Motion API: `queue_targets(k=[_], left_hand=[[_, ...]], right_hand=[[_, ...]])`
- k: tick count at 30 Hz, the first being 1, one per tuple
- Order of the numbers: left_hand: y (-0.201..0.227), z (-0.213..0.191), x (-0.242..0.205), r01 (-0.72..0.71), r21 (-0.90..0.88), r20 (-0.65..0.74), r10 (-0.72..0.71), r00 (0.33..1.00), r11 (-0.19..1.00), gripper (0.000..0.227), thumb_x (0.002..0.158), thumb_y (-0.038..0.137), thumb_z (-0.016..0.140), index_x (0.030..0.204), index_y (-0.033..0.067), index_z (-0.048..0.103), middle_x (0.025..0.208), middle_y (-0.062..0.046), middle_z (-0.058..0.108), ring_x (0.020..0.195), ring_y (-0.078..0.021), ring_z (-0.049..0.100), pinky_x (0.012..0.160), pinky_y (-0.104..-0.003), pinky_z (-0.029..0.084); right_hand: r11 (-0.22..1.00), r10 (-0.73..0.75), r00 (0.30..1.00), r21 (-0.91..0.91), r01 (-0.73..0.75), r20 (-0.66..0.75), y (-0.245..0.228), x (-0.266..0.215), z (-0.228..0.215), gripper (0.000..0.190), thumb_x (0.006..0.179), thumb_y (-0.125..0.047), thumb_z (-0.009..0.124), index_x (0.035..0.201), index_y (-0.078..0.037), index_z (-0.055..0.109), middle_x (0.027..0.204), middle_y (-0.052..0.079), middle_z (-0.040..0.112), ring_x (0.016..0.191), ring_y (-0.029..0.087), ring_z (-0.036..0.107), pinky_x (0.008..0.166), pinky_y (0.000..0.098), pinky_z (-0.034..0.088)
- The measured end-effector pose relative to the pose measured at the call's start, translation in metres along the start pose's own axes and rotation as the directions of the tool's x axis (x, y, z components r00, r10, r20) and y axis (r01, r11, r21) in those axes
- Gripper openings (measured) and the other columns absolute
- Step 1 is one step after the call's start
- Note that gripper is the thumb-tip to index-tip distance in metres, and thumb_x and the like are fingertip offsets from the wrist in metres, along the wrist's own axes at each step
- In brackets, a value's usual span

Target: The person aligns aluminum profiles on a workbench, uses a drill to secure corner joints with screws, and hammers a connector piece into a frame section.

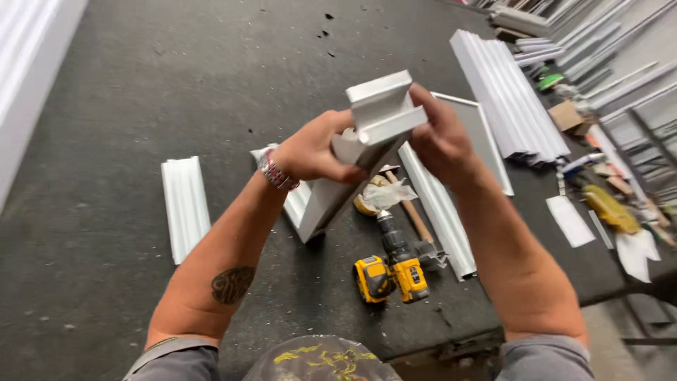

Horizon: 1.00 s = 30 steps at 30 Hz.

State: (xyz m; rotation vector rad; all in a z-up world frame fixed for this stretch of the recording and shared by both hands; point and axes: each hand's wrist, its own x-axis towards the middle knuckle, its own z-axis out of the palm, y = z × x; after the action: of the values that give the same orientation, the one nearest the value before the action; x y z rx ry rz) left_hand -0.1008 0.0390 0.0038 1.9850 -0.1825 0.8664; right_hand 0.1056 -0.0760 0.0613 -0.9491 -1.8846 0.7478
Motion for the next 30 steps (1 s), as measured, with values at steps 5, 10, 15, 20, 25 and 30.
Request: queue_targets(k=[5,10,15,20,25,30], left_hand=[[0.008,-0.007,-0.040,0.030,-0.220,-0.088,-0.050,0.995,0.975,0.049,0.061,0.023,0.089,0.104,0.0086,0.073,0.088,0.000,0.069,0.083,-0.0084,0.062,0.072,-0.033,0.059],[-0.006,-0.013,-0.056,-0.025,-0.572,0.042,0.059,0.997,0.820,0.093,0.085,0.065,0.082,0.144,0.0017,0.050,0.140,-0.008,0.061,0.130,-0.0232,0.059,0.108,-0.040,0.052],[-0.002,-0.031,-0.080,0.077,-0.692,0.091,-0.019,0.996,0.718,0.101,0.077,0.062,0.091,0.144,0.0002,0.050,0.135,-0.015,0.065,0.123,-0.0300,0.066,0.102,-0.046,0.057],[0.001,-0.040,-0.123,-0.053,-0.533,-0.162,-0.040,0.986,0.845,0.088,0.088,0.069,0.076,0.136,-0.0015,0.058,0.132,-0.014,0.067,0.121,-0.0281,0.066,0.099,-0.043,0.059],[0.064,-0.017,-0.118,0.007,0.045,-0.582,0.020,0.813,0.999,0.078,0.097,0.072,0.053,0.139,0.0062,0.054,0.128,-0.003,0.063,0.119,-0.0158,0.057,0.102,-0.032,0.048],[0.063,0.011,-0.127,0.113,0.218,-0.725,0.083,0.683,0.969,0.055,0.103,0.058,0.046,0.125,0.0083,0.051,0.096,-0.001,0.059,0.086,-0.0114,0.054,0.072,-0.027,0.045]], right_hand=[[0.973,-0.174,0.982,0.140,0.183,-0.078,-0.043,0.009,0.066,0.092,0.091,-0.045,0.072,0.157,0.003,0.030,0.134,0.020,0.059,0.121,0.022,0.054,0.108,0.0389,0.046],[0.986,-0.109,0.994,0.124,0.109,-0.005,-0.082,0.027,0.082,0.066,0.089,-0.030,0.077,0.142,-0.009,0.044,0.124,0.010,0.054,0.096,0.016,0.058,0.073,0.0241,0.053],[0.975,-0.173,0.984,-0.146,0.166,-0.036,-0.110,0.022,0.092,0.074,0.088,-0.045,0.070,0.143,-0.010,0.037,0.130,0.016,0.057,0.111,0.025,0.056,0.091,0.0374,0.047],[0.938,-0.261,0.930,0.161,0.308,-0.259,-0.134,-0.033,0.040,0.065,0.108,-0.056,0.041,0.155,-0.012,0.036,0.148,0.030,0.053,0.150,0.045,0.053,0.136,0.0612,0.043],[0.906,-0.412,0.905,-0.058,0.419,0.108,-0.159,-0.081,0.004,0.081,0.118,-0.071,0.046,0.144,0.005,0.034,0.131,0.040,0.059,0.137,0.058,0.065,0.129,0.0692,0.059],[0.583,-0.393,0.893,-0.691,0.427,0.220,-0.168,-0.001,0.050,0.079,0.085,-0.038,0.081,0.144,0.005,0.050,0.149,0.029,0.055,0.144,0.046,0.053,0.123,0.0563,0.045]])
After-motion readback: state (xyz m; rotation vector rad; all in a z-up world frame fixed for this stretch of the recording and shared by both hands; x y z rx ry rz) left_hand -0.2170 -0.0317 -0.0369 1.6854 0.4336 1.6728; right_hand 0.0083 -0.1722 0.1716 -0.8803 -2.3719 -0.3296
